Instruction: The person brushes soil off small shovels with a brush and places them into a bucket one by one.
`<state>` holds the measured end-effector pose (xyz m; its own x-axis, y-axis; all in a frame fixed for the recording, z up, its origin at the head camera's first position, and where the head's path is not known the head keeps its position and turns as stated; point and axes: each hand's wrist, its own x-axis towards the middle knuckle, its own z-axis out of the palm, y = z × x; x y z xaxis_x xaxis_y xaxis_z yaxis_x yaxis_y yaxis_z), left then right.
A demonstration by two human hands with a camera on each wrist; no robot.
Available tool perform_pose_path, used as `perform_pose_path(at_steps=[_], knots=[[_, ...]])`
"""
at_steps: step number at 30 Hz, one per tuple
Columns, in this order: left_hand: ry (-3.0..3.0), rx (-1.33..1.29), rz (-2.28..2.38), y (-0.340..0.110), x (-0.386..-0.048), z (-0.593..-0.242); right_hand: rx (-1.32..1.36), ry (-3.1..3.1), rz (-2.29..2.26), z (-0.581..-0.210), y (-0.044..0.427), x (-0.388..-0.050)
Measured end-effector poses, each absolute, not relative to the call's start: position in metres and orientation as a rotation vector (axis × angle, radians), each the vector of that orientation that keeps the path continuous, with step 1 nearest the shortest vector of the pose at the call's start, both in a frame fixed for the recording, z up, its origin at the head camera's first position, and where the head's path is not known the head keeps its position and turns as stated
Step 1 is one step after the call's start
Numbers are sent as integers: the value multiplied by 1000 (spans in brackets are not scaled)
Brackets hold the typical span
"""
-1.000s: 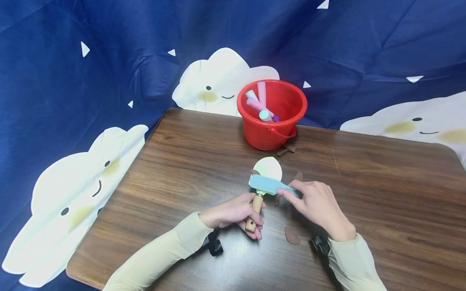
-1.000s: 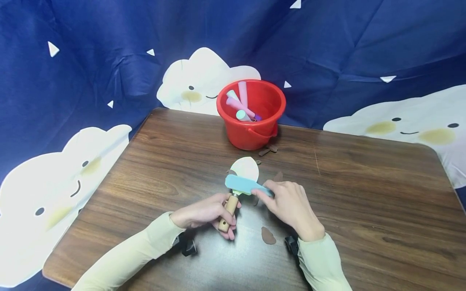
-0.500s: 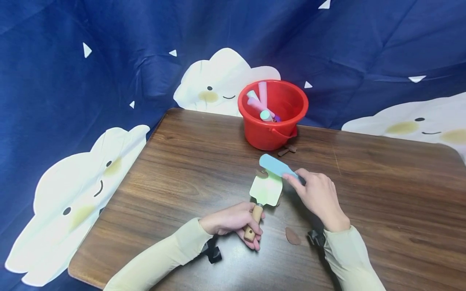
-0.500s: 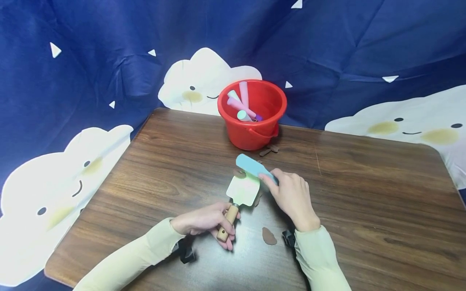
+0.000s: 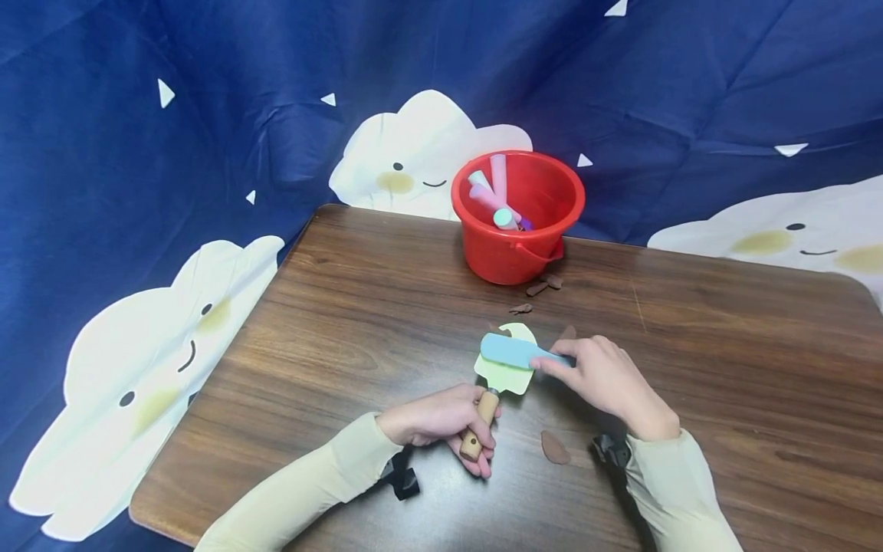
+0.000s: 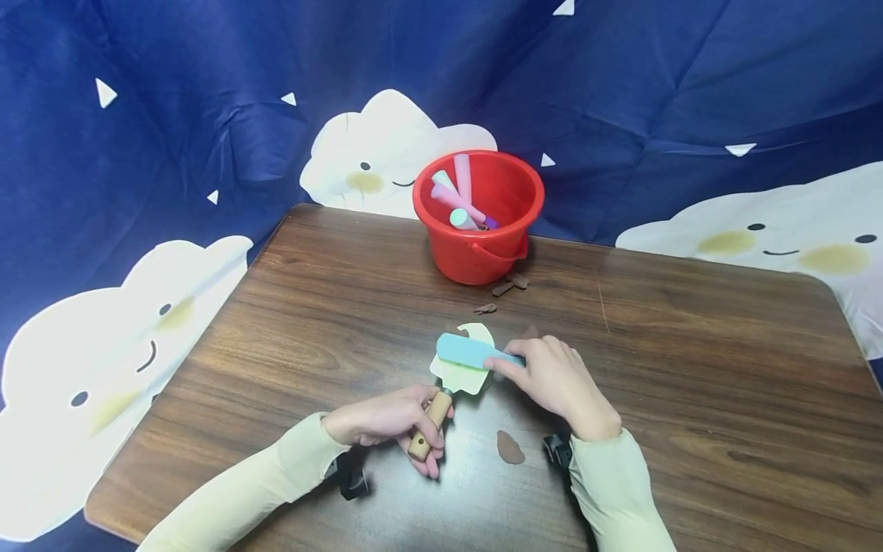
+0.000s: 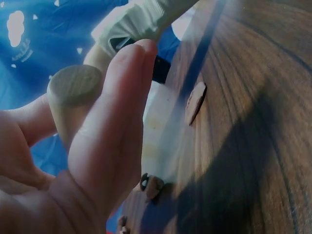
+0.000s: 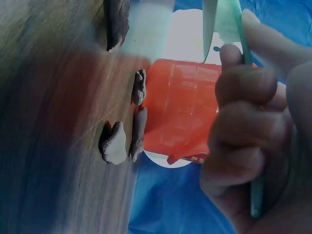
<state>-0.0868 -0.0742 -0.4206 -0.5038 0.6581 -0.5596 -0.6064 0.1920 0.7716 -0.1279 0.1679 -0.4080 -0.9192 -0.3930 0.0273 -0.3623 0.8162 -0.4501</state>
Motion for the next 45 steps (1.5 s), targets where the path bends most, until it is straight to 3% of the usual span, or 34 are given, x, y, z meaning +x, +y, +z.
perform_pose_path(at_steps=[16,26,33,45], knots=[[1460,35,1561,-69,-84,-421,-420,3241,-987,-405,161,-141],[1463,61,1627,-71,-85,-425,-683,2902,-829,-400,166,-125],[1482,73,1624,-69,-86,-424,-677,2834,-820,-406,160,-117],[1536,95,1610,-68,-85,-423,-393,3214,-714,-406,164,-119]])
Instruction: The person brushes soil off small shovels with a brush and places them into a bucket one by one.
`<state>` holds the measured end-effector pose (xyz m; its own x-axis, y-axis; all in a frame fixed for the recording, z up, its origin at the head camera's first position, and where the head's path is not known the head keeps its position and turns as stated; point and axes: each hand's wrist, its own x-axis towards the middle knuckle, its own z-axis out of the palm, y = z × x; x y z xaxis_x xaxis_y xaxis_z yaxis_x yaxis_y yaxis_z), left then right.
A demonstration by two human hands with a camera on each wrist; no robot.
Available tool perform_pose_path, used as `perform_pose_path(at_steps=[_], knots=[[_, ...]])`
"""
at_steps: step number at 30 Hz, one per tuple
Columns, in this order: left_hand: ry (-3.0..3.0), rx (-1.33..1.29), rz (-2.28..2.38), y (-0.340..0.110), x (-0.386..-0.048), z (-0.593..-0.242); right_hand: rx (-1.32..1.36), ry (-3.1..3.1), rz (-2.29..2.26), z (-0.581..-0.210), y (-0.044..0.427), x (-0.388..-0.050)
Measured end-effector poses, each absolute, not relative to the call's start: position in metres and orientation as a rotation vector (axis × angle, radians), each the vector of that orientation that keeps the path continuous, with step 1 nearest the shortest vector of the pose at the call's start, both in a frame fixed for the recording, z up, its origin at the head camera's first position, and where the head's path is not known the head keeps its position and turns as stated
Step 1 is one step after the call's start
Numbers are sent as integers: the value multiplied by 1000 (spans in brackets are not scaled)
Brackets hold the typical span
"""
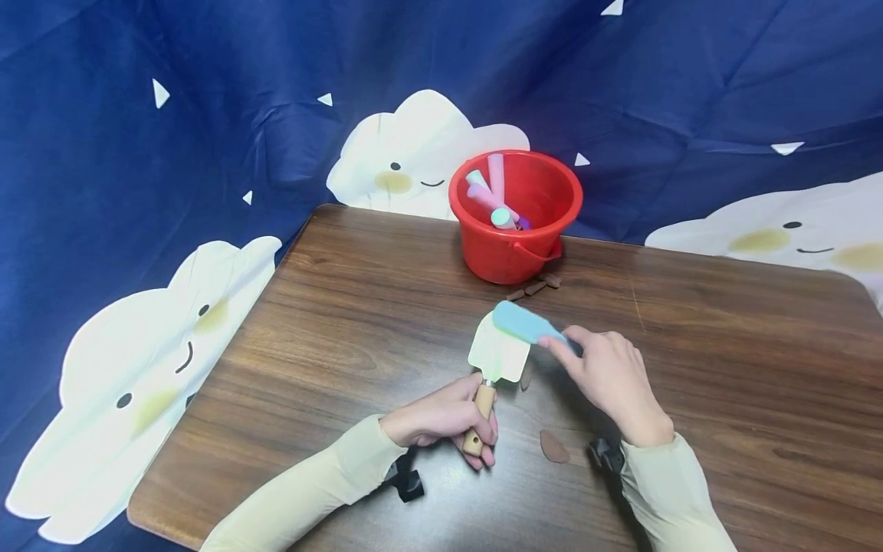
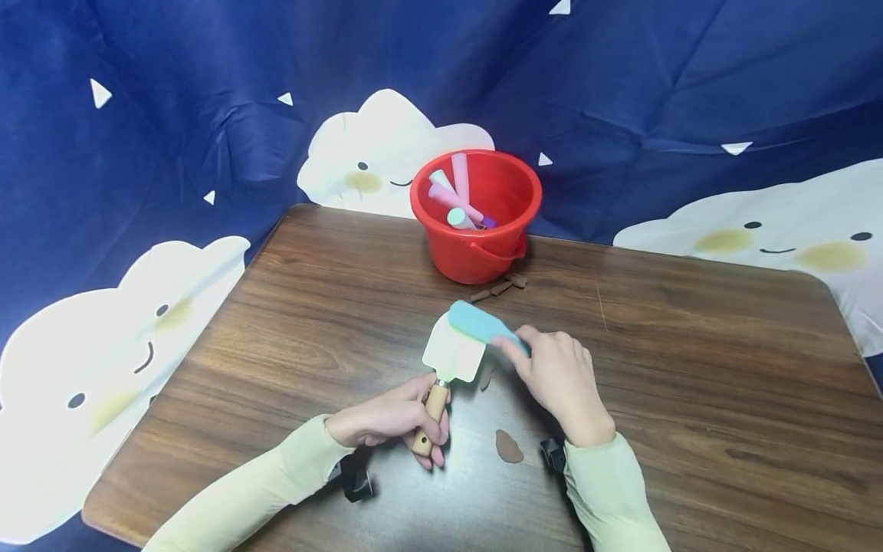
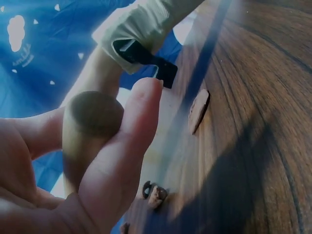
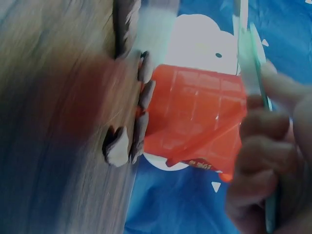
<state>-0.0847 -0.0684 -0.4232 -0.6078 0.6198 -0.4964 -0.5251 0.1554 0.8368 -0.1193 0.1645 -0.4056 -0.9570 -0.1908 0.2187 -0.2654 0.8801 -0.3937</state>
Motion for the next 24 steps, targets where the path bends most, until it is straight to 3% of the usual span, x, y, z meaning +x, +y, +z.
perform_pose_path(at_steps=[6,15,24], knots=[[1522,136,1621,-65,-86,-423,290,-2763,621,-407,164,-118],[1505,170,1631,-63,-89,-424,662,-2862,704,-405,158,-105],[1527,138,1632,-63,-86,-421,498,-2763,578,-403,164,-109]])
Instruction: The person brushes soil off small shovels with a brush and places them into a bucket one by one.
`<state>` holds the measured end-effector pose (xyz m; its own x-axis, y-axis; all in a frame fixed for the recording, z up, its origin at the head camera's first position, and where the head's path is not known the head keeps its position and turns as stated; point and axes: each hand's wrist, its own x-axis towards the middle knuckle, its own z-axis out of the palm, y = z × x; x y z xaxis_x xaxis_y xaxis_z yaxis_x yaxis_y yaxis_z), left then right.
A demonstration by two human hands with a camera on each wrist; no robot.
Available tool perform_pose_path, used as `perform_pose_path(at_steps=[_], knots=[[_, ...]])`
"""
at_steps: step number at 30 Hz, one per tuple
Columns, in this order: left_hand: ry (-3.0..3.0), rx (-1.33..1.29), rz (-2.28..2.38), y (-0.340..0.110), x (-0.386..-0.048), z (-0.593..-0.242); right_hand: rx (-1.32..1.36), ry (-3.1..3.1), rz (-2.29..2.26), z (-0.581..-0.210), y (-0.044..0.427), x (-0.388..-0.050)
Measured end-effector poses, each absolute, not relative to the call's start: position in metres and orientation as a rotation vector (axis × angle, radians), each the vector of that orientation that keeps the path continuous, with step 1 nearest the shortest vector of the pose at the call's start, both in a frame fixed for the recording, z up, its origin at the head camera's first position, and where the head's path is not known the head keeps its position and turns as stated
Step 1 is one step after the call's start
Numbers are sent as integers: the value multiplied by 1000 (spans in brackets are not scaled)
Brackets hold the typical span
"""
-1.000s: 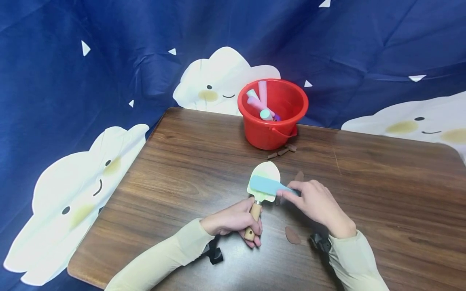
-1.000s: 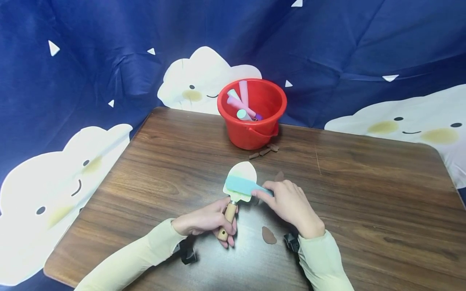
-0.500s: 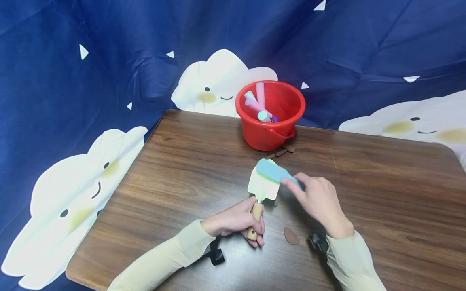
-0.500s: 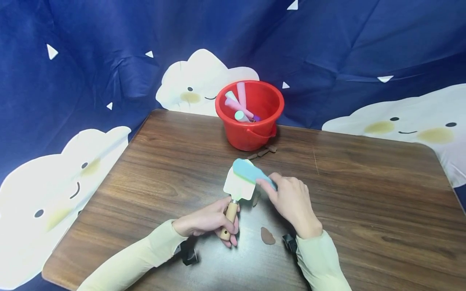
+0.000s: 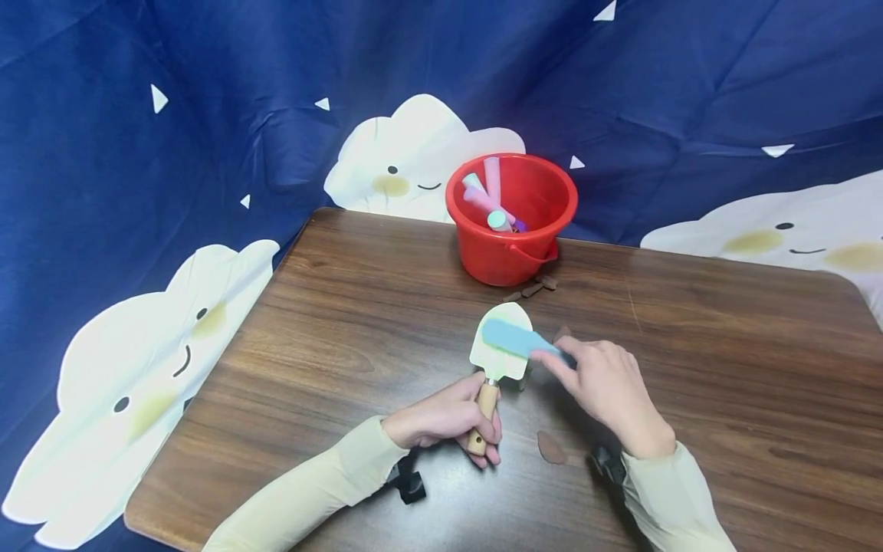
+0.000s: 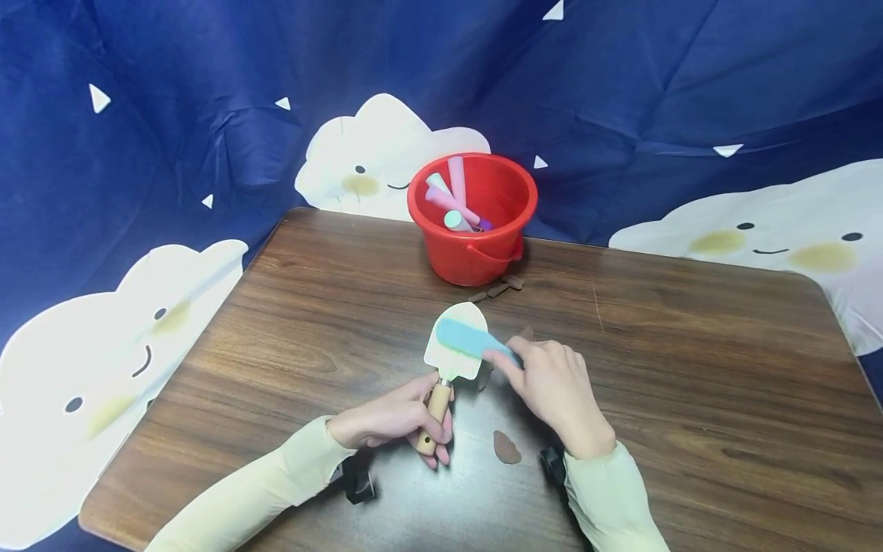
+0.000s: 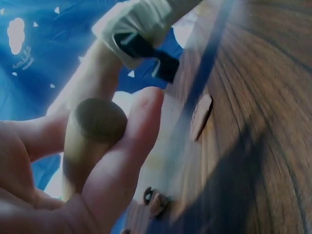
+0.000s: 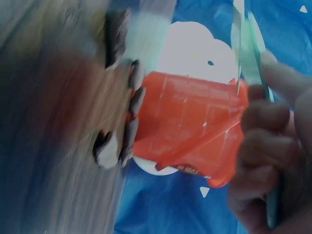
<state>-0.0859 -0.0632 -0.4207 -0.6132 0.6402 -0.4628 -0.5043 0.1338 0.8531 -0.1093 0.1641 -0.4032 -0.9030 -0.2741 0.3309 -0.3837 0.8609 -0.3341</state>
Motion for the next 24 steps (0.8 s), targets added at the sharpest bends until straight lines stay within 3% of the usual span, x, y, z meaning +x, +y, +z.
perform_pose_path(at_steps=[10,18,24], knots=[[1485,132,1642,-62,-86,-420,266,-2677,576,-407,167,-117],[1472,121,1672,-62,-89,-422,561,-2837,693,-403,162,-106],[1473,127,1669,-62,-89,-423,638,-2891,664,-404,161,-101]])
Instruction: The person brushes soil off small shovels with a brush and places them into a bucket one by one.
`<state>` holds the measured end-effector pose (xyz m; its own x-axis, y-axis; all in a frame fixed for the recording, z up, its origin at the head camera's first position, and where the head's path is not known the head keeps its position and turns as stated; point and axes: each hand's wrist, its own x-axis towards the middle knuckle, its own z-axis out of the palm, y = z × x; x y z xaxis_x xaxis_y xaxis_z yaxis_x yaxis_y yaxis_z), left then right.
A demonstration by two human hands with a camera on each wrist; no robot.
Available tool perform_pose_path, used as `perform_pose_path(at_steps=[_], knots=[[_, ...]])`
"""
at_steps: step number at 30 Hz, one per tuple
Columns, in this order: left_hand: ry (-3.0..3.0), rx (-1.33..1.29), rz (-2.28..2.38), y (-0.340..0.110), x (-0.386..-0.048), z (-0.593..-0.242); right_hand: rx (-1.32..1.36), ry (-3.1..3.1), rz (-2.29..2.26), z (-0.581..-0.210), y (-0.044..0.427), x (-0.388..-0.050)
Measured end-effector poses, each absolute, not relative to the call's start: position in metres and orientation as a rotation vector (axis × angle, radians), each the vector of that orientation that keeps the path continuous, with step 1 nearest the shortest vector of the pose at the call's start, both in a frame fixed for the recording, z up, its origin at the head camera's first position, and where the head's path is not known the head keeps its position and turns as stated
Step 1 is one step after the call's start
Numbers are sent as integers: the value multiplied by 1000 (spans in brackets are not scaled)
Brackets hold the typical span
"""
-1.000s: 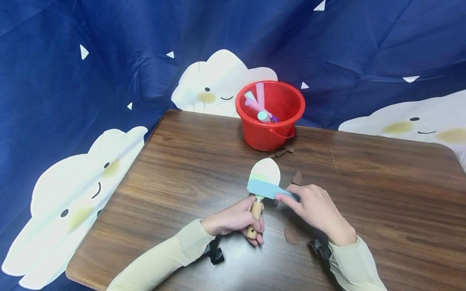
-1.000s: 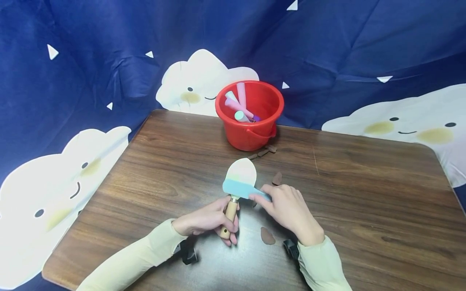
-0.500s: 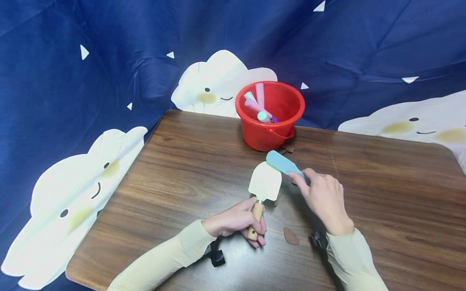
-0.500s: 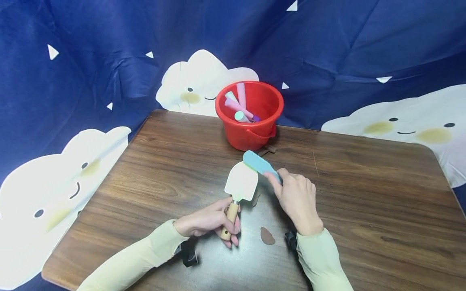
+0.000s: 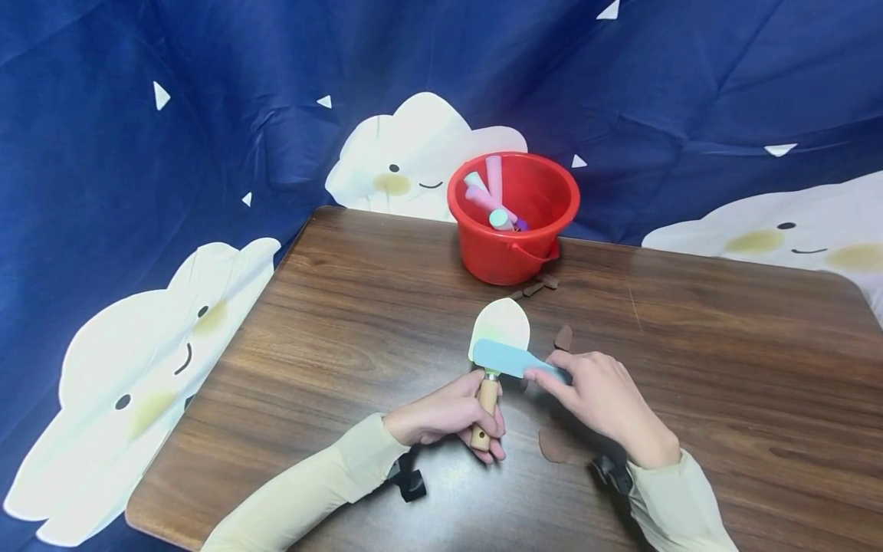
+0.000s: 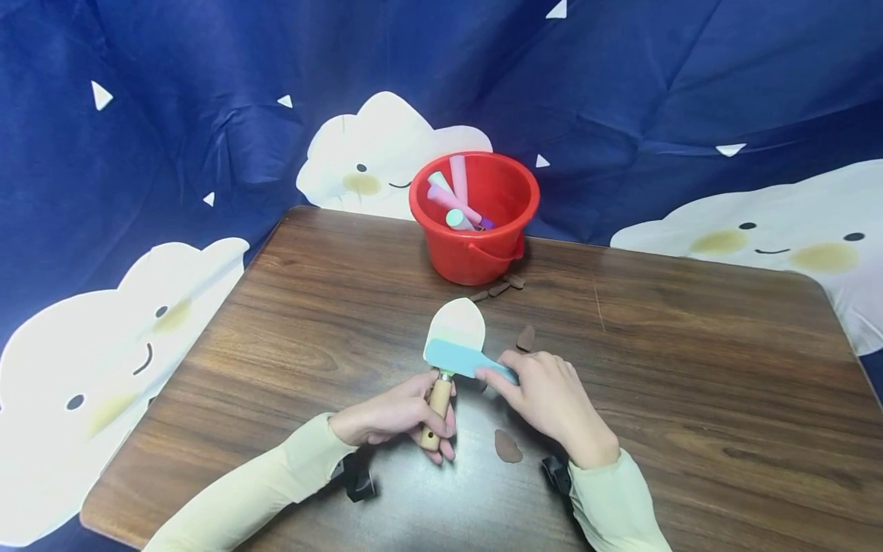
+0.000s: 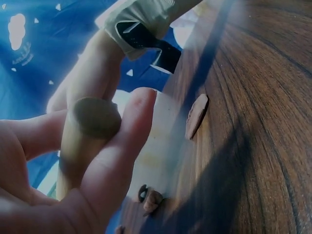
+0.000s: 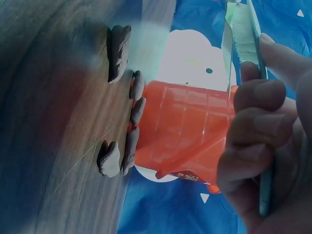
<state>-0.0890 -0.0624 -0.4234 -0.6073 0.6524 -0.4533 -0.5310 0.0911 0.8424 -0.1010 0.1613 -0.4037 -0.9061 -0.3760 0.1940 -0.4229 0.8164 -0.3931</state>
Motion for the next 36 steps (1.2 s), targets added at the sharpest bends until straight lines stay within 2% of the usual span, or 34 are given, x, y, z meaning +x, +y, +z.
perform_pose_path(at_steps=[7,19,23,31,36], knots=[[1497,154,1650,-62,-87,-421,554,-2873,640,-405,166,-106],[1464,151,1637,-61,-86,-421,249,-2697,659,-416,168,-120],[1451,157,1657,-60,-86,-422,293,-2748,752,-412,163,-116],[1473,136,1682,-60,-89,-423,553,-2904,773,-405,157,-101],[1496,154,1673,-61,-89,-422,551,-2939,744,-403,157,-99]])
